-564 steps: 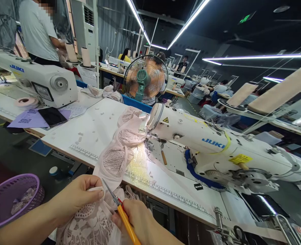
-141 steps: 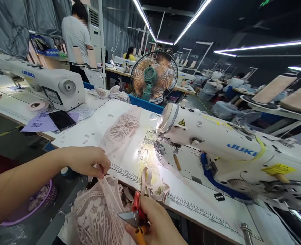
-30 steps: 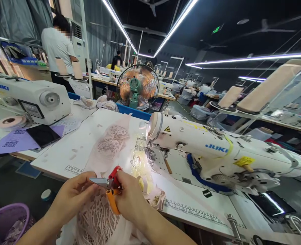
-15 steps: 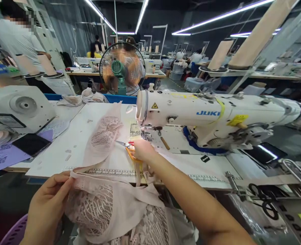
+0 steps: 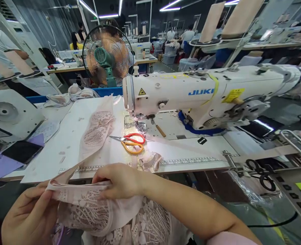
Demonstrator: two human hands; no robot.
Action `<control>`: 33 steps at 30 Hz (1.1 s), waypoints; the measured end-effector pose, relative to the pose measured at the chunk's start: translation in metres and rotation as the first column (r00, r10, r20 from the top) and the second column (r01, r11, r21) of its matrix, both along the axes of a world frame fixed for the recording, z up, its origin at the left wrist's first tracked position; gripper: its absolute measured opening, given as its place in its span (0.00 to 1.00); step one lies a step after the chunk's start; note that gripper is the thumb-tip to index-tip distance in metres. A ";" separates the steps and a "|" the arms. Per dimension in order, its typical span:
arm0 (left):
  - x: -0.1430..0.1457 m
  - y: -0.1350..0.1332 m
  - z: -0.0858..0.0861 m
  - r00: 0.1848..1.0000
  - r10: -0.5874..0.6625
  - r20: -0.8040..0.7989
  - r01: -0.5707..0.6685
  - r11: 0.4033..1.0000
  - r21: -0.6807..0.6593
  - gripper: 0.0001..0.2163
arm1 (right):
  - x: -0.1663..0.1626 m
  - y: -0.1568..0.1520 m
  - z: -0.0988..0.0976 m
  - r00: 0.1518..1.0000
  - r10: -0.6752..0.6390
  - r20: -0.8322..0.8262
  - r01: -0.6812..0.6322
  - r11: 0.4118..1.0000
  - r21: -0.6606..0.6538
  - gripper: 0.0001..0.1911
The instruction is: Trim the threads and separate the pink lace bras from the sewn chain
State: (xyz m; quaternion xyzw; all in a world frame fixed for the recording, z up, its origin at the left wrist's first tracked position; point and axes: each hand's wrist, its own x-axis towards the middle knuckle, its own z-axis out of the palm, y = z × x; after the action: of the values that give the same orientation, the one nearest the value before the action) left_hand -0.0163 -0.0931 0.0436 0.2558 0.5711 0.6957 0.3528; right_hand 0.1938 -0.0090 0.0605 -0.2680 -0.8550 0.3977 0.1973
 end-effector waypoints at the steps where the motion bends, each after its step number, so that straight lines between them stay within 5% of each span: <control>1: 0.000 -0.003 0.001 1.000 -0.005 -0.031 0.005 1.000 0.001 0.12 | 0.003 -0.004 -0.001 1.000 -0.009 -0.008 0.009 1.000 0.015 0.17; 6: 0.004 -0.017 0.007 0.980 -0.036 -0.194 0.045 0.998 0.043 0.08 | 0.015 -0.029 -0.001 0.993 -0.070 -0.092 0.080 0.991 0.110 0.12; 18: 0.016 -0.015 0.021 0.994 -0.061 -0.091 0.068 0.995 0.073 0.20 | 0.028 -0.045 -0.009 0.986 -0.101 -0.131 0.119 0.983 0.142 0.10; 27: 0.004 0.005 0.009 0.983 -0.183 0.023 0.184 0.983 -0.022 0.20 | 0.038 -0.042 -0.016 0.965 -0.154 -0.214 0.128 0.983 -0.129 0.05; 33: 0.001 0.011 -0.012 0.941 -0.339 0.014 0.339 0.939 -0.061 0.17 | 0.043 -0.045 -0.015 0.951 -0.309 -0.012 0.267 0.841 -0.471 0.02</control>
State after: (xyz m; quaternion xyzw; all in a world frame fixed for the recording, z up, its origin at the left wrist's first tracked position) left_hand -0.0149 -0.0818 0.0313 0.3379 0.5395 0.6067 0.4760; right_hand 0.2372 -0.0537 0.0456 -0.4149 -0.6756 0.5675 0.2223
